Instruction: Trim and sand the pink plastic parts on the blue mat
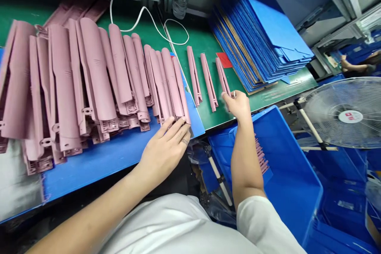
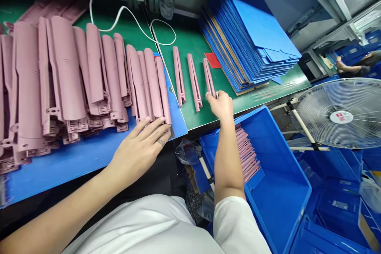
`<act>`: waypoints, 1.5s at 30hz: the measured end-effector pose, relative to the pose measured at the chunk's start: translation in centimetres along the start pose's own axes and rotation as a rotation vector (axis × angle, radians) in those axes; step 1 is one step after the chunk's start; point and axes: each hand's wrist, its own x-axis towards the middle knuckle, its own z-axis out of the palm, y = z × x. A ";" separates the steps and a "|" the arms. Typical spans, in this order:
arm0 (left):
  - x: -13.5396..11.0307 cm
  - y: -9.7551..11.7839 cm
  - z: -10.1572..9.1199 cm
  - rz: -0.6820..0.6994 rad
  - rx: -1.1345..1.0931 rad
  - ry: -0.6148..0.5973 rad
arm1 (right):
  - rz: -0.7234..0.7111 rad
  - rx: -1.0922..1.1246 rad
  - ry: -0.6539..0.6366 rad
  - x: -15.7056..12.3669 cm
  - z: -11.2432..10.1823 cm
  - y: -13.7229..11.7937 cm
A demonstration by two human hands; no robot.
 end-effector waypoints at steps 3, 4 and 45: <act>-0.4 0.2 -1.4 -0.081 -0.224 0.122 | -0.081 0.213 -0.018 -5.9 0.1 -0.6; -0.6 0.4 -1.9 -0.161 -0.319 0.190 | -0.126 0.332 -0.053 -8.3 0.3 -0.9; -8.2 -0.8 -8.5 -1.040 -1.573 1.140 | -0.513 0.961 -1.001 -27.1 8.7 -8.7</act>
